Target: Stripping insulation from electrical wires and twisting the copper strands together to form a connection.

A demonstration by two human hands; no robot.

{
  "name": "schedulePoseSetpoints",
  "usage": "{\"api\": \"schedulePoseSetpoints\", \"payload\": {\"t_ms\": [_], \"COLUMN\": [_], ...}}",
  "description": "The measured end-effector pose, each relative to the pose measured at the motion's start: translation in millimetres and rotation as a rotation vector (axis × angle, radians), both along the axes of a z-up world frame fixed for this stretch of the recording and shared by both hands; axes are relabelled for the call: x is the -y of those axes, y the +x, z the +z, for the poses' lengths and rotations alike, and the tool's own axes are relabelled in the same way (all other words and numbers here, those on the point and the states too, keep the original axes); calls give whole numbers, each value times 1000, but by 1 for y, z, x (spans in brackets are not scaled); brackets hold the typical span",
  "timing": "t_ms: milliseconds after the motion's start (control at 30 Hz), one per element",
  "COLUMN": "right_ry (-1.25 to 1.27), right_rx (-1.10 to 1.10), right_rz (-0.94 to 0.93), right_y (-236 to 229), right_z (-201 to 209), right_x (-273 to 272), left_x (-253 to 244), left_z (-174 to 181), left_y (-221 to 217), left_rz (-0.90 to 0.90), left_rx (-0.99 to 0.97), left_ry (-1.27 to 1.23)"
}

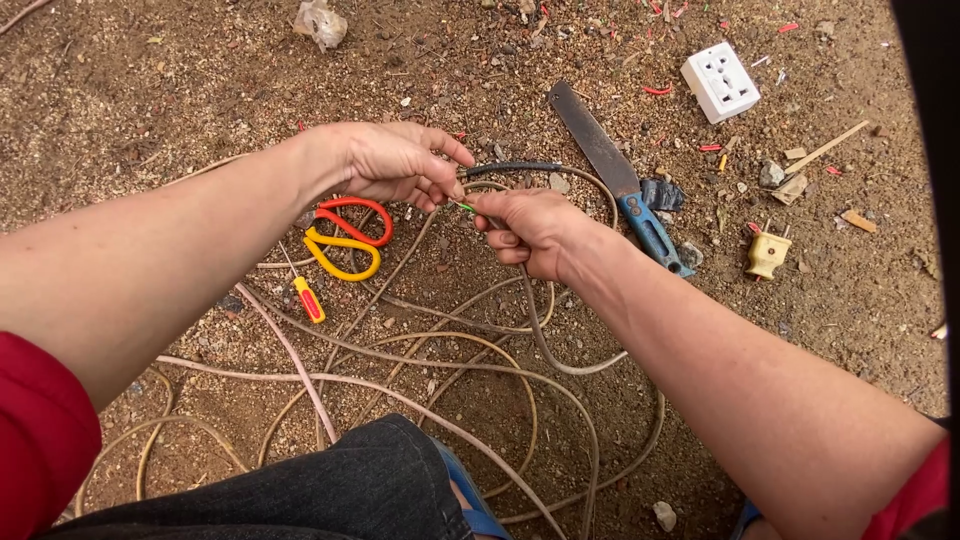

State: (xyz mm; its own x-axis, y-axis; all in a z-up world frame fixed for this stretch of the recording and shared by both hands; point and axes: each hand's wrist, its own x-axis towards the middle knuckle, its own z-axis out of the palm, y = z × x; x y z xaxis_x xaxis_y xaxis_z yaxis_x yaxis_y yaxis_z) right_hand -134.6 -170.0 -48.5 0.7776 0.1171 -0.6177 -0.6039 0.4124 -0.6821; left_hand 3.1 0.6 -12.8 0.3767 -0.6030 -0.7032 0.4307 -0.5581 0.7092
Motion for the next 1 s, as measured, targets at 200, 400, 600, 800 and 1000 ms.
{"api": "schedulePoseSetpoints", "payload": {"t_ms": [200,400,600,800,1000], "right_ry": [-32,-13,39,27,28], "right_rx": [-25,9,62,85,96], "right_rz": [-23,-16,-4,32,25], "right_y": [-3,-5,-8,-6,-9], "right_z": [2,13,26,11,12], "right_x": [4,9,15,22,25], "left_x": [4,6,11,20,22], "left_z": [9,15,31,33,33], "left_y": [-7,-7,-7,-13,-11], "left_rz": [-25,-8,52,51,23], "left_rx": [2,30,35,30,39], "left_ry": [8,-10,-24,-15,-42]}}
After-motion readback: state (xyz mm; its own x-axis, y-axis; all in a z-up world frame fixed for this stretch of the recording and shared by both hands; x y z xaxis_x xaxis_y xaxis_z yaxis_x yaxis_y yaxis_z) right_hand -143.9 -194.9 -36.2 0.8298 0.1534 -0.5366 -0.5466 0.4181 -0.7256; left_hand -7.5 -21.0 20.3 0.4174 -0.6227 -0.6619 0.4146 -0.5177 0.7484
